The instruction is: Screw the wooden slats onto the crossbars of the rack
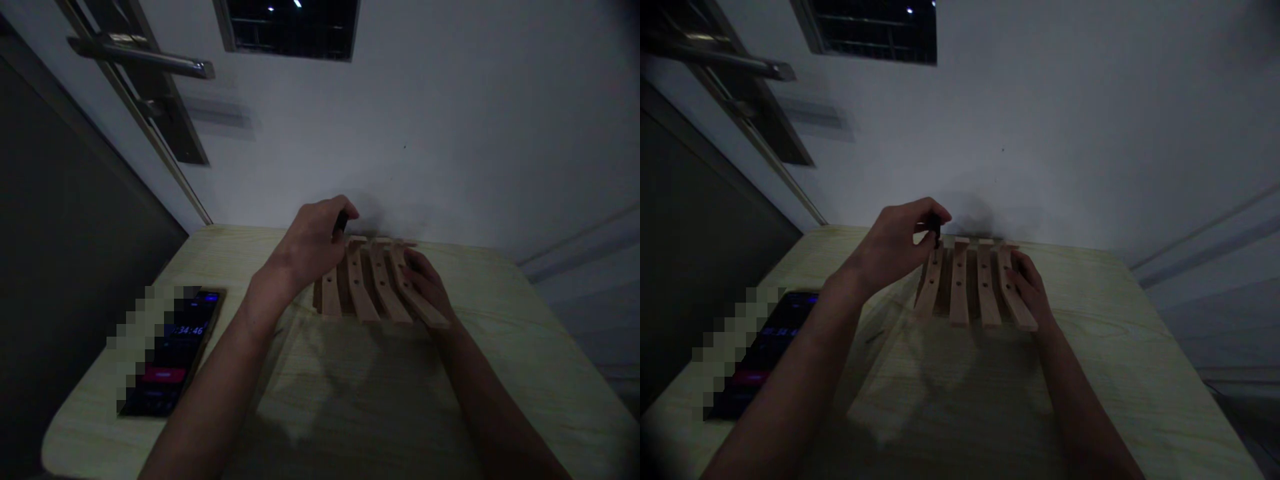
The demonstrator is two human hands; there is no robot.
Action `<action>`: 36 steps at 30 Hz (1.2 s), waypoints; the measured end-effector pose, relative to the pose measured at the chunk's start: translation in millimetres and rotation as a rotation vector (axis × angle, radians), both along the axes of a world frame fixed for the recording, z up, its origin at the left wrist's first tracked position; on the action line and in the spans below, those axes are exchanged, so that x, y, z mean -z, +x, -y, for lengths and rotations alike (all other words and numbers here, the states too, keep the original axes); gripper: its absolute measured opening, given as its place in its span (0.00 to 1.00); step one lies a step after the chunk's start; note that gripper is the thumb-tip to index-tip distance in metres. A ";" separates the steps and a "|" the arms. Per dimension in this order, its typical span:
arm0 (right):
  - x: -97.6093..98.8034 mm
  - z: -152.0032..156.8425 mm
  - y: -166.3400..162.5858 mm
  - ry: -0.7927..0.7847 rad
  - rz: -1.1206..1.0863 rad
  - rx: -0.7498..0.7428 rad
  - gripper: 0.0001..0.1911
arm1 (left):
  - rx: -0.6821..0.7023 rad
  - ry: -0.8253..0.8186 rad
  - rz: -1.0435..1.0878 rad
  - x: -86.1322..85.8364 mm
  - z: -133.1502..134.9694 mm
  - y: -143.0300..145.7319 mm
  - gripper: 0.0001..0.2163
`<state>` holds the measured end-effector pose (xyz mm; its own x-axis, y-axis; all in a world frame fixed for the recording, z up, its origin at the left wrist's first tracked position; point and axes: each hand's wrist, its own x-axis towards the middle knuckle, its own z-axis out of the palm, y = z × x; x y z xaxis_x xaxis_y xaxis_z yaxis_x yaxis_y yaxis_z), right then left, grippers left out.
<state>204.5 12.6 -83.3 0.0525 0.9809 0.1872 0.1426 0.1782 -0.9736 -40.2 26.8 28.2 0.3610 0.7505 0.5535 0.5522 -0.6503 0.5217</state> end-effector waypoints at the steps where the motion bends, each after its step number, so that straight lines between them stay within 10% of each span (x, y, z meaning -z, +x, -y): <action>1: -0.3 0.1 -0.3 0.008 0.001 -0.001 0.16 | -0.004 0.014 0.003 0.4 -0.5 0.3 0.11; 36: -0.8 1.3 0.8 0.002 0.004 0.009 0.17 | -0.083 0.094 0.051 1.2 -3.3 1.7 0.08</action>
<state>205.2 11.3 -82.5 0.0610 0.9800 0.1896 0.1481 0.1789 -0.9727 -38.4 30.1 27.0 0.2699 0.7202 0.6391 0.5802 -0.6513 0.4890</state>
